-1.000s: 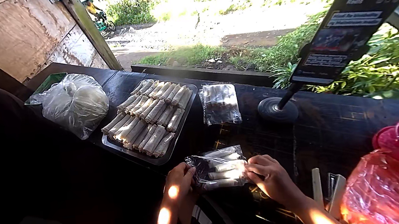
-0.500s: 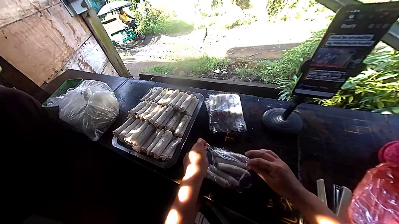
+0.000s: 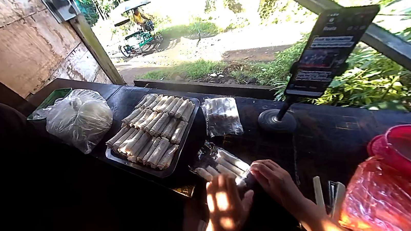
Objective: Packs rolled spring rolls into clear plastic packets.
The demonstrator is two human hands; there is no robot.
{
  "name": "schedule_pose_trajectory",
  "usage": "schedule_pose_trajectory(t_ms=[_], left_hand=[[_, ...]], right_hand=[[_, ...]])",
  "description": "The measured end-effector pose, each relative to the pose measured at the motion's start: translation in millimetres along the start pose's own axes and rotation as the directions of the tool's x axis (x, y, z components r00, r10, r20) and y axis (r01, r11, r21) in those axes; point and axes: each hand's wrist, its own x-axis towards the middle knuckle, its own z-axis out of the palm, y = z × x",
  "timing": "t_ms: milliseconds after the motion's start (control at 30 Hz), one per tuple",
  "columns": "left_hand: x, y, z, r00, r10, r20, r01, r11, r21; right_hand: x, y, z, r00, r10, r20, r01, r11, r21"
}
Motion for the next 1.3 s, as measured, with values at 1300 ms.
schedule_pose_trajectory(t_ms=[1300], left_hand=[[-60, -17, 9, 0.979, 0.065, -0.194, -0.072, 0.997, -0.027]], right_hand=[[9, -58, 19, 0.977, 0.003, 0.213, 0.003, 1.0, -0.027]])
